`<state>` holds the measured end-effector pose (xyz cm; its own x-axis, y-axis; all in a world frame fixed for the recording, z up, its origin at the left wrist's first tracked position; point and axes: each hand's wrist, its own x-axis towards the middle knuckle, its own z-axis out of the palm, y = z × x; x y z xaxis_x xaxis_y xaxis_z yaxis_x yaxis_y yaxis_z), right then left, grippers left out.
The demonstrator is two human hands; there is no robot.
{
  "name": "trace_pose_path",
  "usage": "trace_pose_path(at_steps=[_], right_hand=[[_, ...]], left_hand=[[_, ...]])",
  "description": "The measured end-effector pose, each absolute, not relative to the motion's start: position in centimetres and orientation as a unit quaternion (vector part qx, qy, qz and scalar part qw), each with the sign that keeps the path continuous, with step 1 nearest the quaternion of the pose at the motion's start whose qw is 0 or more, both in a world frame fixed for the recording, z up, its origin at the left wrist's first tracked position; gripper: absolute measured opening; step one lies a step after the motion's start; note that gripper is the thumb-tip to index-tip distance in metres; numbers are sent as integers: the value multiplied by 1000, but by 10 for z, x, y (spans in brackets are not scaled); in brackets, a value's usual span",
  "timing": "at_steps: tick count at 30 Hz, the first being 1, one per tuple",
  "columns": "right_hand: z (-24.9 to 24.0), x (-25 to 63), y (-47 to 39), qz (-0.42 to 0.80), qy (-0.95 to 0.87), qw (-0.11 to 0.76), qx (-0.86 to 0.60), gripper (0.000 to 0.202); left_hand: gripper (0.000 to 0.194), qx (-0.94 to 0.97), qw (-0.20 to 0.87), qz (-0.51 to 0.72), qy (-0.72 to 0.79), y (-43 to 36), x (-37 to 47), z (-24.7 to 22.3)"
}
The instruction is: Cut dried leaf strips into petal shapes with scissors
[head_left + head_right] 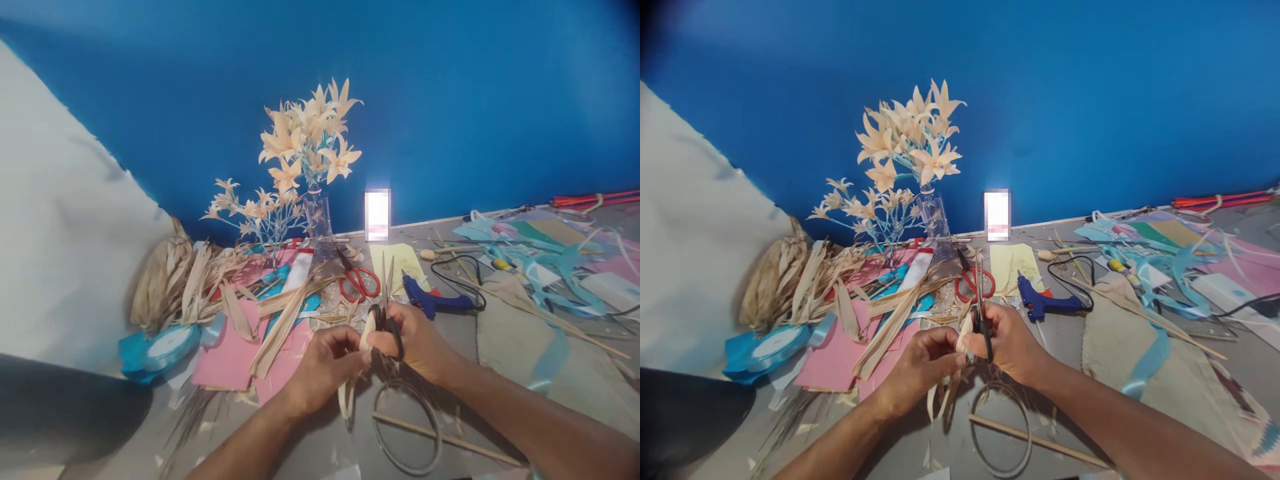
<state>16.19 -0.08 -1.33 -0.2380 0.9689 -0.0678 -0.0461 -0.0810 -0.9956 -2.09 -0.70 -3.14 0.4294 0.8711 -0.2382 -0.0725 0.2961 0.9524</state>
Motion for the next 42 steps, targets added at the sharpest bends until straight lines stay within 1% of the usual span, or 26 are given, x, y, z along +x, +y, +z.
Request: trace_pose_path(at_steps=[5, 8, 13, 16, 19, 22, 24, 27, 31, 34, 38, 40, 42], right_hand=[[-14, 161, 0, 598, -532, 409, -438, 17], [-10, 159, -1, 618, -526, 388, -437, 20], [-11, 160, -2, 655, -503, 353, -439, 16], [-17, 164, 1, 695, -467, 359, -412, 19], [-20, 170, 6, 744, -408, 385, -364, 27], [-19, 174, 10, 740, -391, 422, -350, 36], [-19, 173, 10, 721, -418, 420, -359, 39], [-20, 168, 7, 697, -455, 396, -387, 32], [-22, 161, 1, 667, -468, 391, -428, 25], [-22, 163, 2, 686, -453, 384, -420, 27], [-22, 173, 8, 733, -395, 407, -376, 36], [-22, 175, 10, 726, -394, 423, -373, 39], [-21, 173, 10, 705, -421, 426, -380, 37]], left_hand=[[33, 499, 654, 365, 436, -8, -21, -35], [31, 528, 638, 358, 430, -8, -22, -34], [21, 607, 594, 352, 393, -9, -25, -31], [18, 592, 619, 351, 378, -8, -26, -29], [24, 551, 655, 351, 379, -7, -26, -27], [30, 510, 675, 361, 392, -7, -28, -27], [33, 493, 679, 366, 403, -6, -29, -28], [34, 496, 680, 357, 405, -7, -30, -30], [32, 517, 685, 334, 390, -8, -28, -31], [30, 517, 699, 320, 376, -8, -29, -30], [30, 503, 702, 342, 370, -7, -30, -28], [31, 493, 695, 366, 375, -6, -31, -29], [30, 483, 689, 379, 384, -6, -31, -33]])
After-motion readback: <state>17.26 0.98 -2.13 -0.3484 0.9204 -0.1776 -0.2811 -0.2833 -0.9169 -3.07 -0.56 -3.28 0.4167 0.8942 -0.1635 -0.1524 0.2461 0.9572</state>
